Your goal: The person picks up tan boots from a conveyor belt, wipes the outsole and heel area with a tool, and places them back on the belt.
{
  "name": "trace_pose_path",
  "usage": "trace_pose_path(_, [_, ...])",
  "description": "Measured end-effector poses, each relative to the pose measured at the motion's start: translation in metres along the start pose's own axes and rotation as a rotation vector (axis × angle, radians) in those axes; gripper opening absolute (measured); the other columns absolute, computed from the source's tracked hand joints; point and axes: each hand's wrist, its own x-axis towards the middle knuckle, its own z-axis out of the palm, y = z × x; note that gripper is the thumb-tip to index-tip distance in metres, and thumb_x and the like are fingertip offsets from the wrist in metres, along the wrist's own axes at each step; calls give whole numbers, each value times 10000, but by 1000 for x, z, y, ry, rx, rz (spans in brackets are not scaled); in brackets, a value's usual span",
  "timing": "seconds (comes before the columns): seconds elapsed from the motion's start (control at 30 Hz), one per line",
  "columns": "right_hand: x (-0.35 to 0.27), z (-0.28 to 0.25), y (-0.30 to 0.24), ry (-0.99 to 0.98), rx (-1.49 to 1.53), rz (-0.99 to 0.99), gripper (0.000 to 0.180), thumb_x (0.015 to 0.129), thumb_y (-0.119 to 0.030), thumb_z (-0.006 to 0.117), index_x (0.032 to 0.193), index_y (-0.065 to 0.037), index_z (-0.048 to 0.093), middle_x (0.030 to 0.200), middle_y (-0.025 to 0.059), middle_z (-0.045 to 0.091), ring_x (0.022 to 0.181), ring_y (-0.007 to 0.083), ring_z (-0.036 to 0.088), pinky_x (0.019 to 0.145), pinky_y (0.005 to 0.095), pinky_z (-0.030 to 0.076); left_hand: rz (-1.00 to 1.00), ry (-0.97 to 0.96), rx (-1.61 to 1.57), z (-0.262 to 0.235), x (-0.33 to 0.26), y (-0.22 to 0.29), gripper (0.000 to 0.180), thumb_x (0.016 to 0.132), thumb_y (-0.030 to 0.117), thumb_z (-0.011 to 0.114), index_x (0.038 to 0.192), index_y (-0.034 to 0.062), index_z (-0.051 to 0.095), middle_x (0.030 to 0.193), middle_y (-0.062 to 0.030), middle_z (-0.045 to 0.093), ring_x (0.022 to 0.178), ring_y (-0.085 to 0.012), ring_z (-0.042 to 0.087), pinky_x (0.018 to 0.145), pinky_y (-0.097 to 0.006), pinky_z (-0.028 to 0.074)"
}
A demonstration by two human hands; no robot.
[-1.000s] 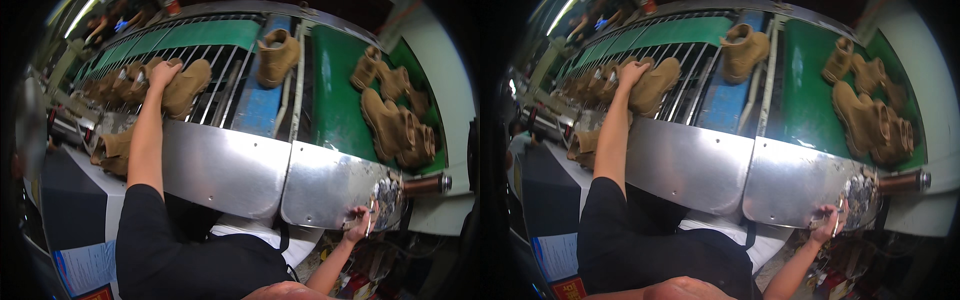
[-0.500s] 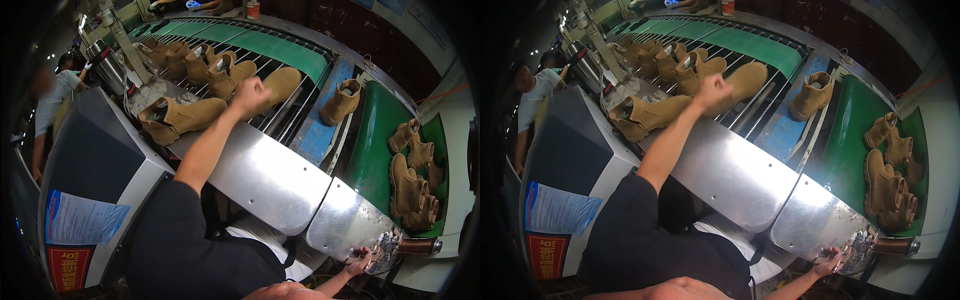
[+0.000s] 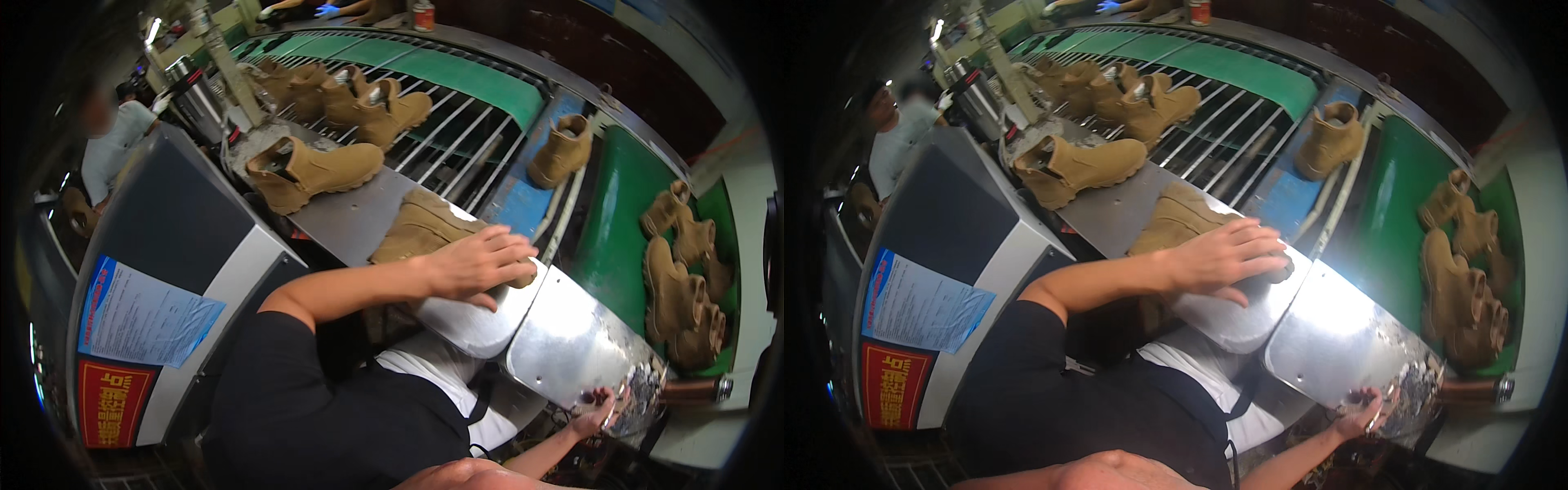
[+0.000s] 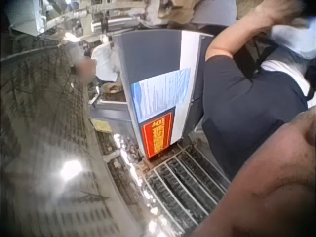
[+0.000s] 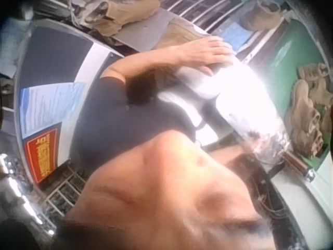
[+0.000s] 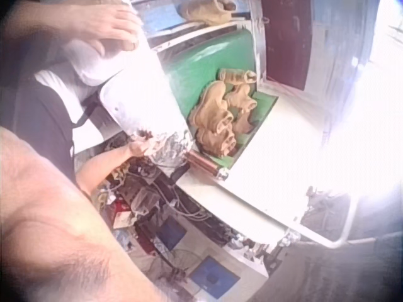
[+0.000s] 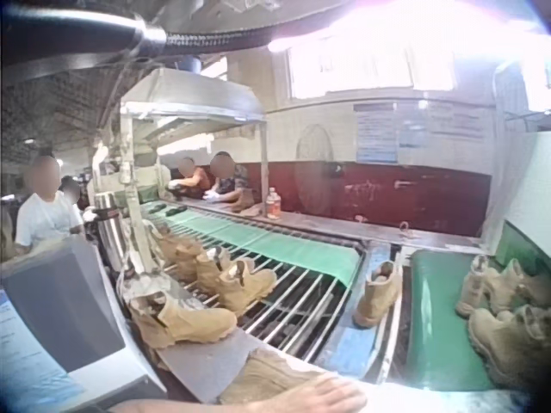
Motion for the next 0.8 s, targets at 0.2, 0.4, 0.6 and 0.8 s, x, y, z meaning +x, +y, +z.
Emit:
trace_pose_path(0.2, [-7, 19, -11, -26, 47, 48, 490, 900, -196, 528, 1331, 21, 446, 848, 64, 575, 726, 155, 554, 595, 300, 483, -54, -416, 133, 46, 49, -21, 502, 685, 334, 793, 1028, 20, 605, 979, -143, 646, 952, -312, 629, 826, -415, 493])
trace_pose_path(0.4, [1, 11, -5, 162, 58, -14, 526, 948, -176, 514, 1418, 7, 365, 982, 124, 633, 873, 213, 618, 720, 332, 508, -78, 265, -226, -37, 40, 6, 602, 655, 294, 872, 1121, 30, 597, 1004, -131, 661, 938, -257, 659, 835, -363, 544])
trace_pose_path(0.6, [36, -9, 25, 339, 218, 173, 507, 929, -130, 541, 1401, -16, 395, 990, 108, 628, 841, 206, 615, 746, 332, 498, -222, 619, -982, -43, 15, -19, 684, 689, 353, 871, 1200, 22, 558, 1082, -98, 638, 988, -189, 642, 870, -321, 540])
trace_pose_path(0.8, [-48, 20, -28, 109, 216, 293, 563, 888, -138, 542, 1412, -3, 385, 724, 36, 547, 642, 127, 525, 582, 264, 448, -143, 403, -878, -28, 67, -21, 563, 720, 378, 803, 1133, 49, 607, 994, -77, 646, 917, -165, 632, 825, -296, 517])
